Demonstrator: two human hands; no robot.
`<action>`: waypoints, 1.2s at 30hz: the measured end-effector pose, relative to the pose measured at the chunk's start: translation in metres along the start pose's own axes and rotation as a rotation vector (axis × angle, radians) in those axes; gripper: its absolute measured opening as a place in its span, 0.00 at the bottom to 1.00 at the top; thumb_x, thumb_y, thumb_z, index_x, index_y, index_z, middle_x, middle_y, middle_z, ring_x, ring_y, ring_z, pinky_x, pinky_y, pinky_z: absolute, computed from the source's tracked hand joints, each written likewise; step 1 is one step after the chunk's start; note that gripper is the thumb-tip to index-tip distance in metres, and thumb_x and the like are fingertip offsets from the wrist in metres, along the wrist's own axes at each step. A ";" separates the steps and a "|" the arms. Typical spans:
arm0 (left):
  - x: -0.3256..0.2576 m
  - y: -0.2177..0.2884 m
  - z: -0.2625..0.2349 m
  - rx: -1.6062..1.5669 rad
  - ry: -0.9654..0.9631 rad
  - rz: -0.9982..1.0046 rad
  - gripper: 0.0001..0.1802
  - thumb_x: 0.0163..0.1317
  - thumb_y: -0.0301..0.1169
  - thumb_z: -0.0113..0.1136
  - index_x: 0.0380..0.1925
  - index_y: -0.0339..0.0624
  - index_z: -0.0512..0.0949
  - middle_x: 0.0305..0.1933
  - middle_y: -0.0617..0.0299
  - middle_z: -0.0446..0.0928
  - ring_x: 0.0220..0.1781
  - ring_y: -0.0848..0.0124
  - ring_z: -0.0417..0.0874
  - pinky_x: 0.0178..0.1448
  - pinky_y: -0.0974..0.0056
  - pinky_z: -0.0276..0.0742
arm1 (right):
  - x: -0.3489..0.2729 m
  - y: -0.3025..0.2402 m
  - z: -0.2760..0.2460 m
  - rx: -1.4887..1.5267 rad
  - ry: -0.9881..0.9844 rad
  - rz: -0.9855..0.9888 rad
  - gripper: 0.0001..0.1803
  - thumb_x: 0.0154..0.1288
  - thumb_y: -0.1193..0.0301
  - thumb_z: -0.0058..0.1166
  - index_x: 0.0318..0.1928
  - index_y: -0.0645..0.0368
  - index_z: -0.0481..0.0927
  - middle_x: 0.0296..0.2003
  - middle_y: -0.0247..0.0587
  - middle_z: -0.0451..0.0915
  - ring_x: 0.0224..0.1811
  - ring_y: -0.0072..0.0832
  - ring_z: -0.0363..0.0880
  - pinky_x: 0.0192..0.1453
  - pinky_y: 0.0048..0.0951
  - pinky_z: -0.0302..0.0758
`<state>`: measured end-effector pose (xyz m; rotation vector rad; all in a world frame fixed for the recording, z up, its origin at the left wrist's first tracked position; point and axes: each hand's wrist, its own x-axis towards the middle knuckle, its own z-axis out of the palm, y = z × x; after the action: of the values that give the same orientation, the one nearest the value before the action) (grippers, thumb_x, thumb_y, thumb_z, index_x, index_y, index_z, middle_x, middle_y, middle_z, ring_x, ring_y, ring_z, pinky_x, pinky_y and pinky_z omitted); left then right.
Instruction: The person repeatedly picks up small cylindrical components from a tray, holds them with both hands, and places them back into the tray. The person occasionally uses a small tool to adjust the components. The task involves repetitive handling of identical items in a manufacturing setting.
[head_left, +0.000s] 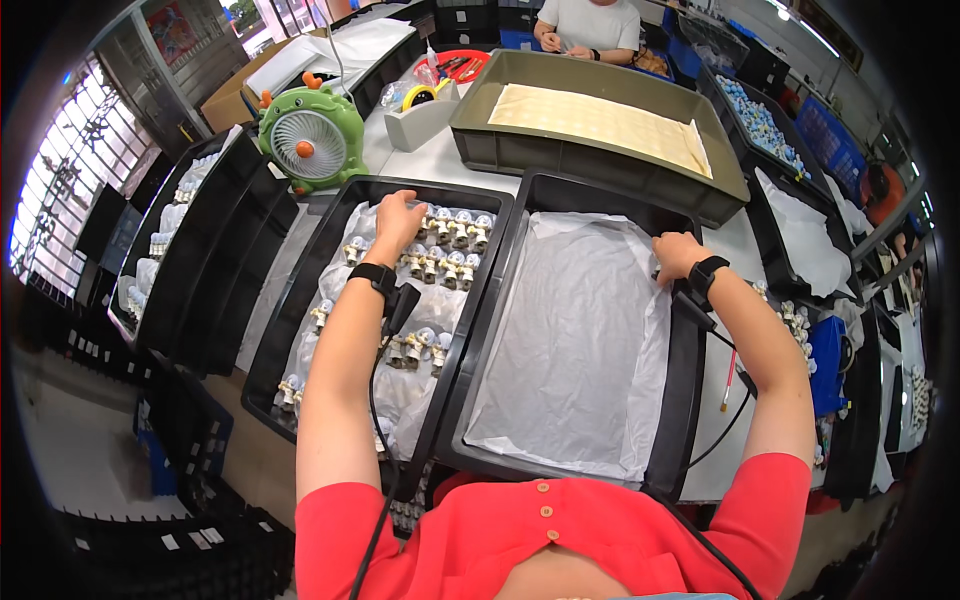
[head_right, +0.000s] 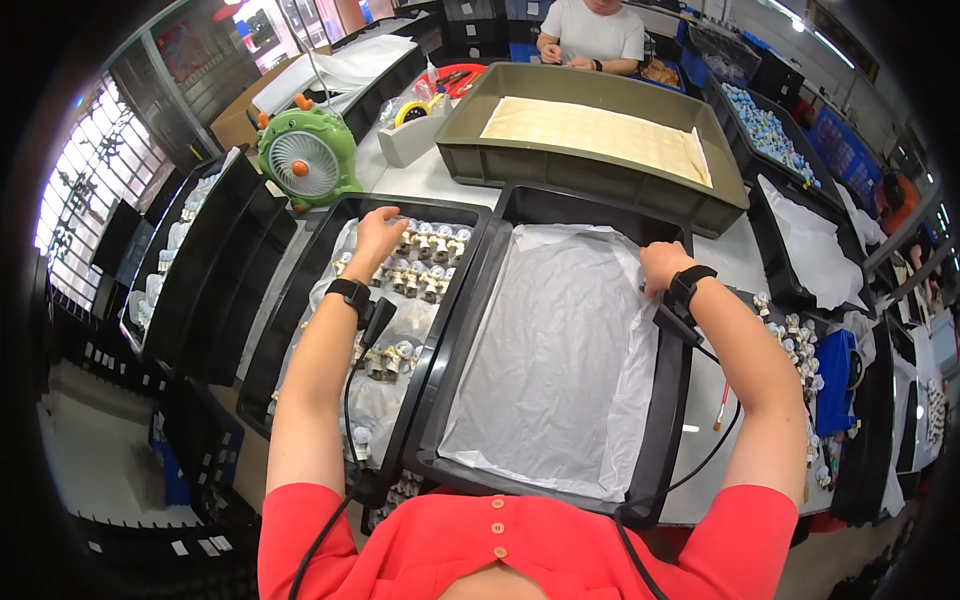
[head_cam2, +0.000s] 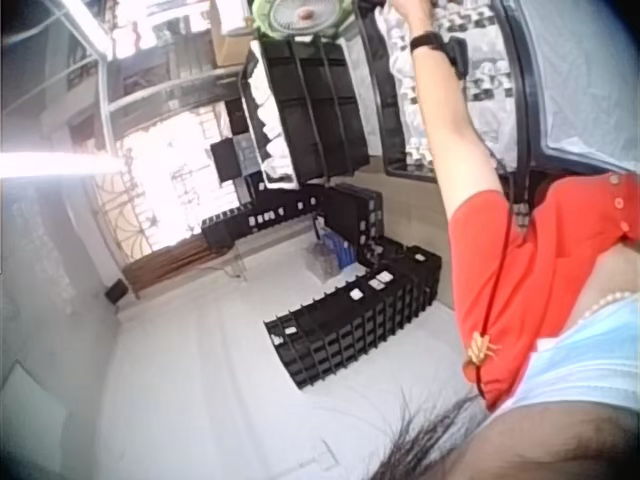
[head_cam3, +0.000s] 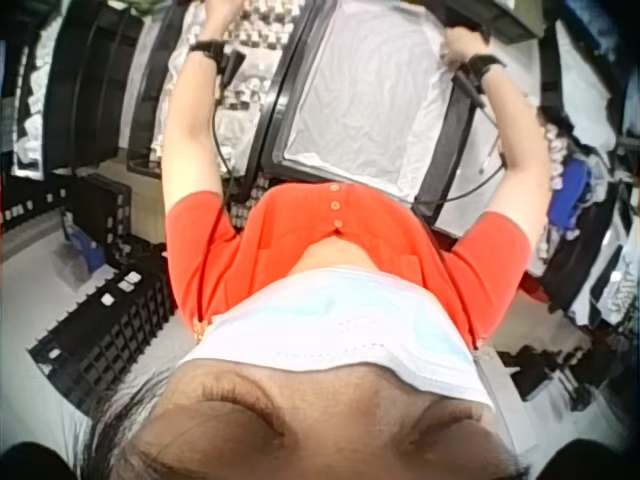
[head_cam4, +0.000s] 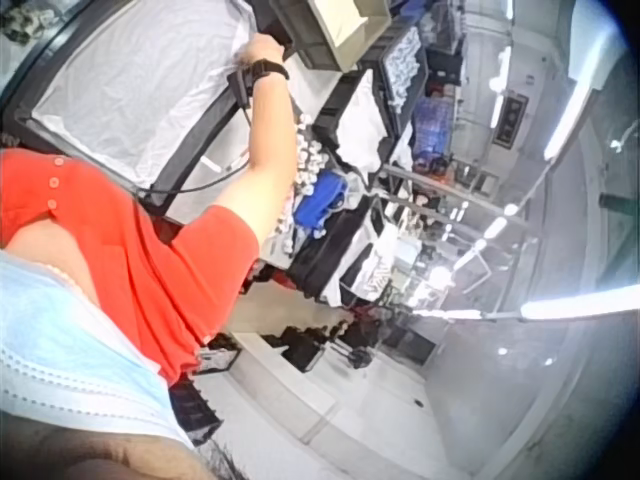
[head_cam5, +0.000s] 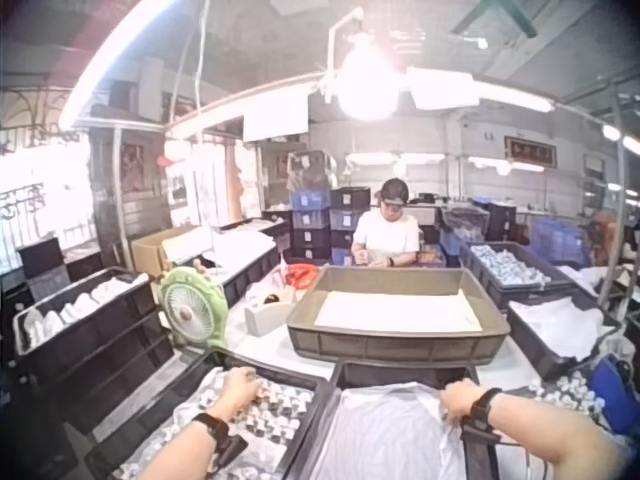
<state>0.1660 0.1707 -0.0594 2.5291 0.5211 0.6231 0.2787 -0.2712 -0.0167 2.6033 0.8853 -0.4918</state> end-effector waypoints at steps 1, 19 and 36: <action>-0.003 0.013 -0.008 -0.021 0.011 -0.015 0.22 0.52 0.34 0.65 0.46 0.34 0.78 0.44 0.52 0.81 0.45 0.68 0.81 0.50 0.67 0.74 | 0.001 0.002 0.000 0.008 -0.019 0.001 0.34 0.35 0.61 0.71 0.45 0.63 0.77 0.40 0.49 0.81 0.49 0.43 0.78 0.53 0.38 0.73; -0.163 0.165 -0.109 -1.116 -0.365 0.161 0.27 0.60 0.22 0.58 0.59 0.44 0.63 0.57 0.59 0.63 0.51 0.73 0.73 0.54 0.70 0.73 | -0.093 -0.163 -0.088 1.122 0.834 -0.918 0.53 0.44 0.80 0.65 0.70 0.52 0.49 0.57 0.42 0.70 0.58 0.33 0.70 0.65 0.34 0.65; -0.182 0.148 -0.093 -1.189 -0.413 -0.036 0.28 0.57 0.23 0.61 0.57 0.43 0.61 0.56 0.57 0.60 0.47 0.75 0.74 0.48 0.71 0.74 | -0.075 -0.189 -0.041 1.453 0.554 -0.982 0.53 0.48 0.78 0.65 0.71 0.50 0.46 0.60 0.41 0.67 0.62 0.31 0.66 0.65 0.34 0.63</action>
<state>0.0046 -0.0005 0.0315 1.4303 -0.0080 0.2350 0.1114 -0.1510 0.0121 3.2782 2.9210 -0.8850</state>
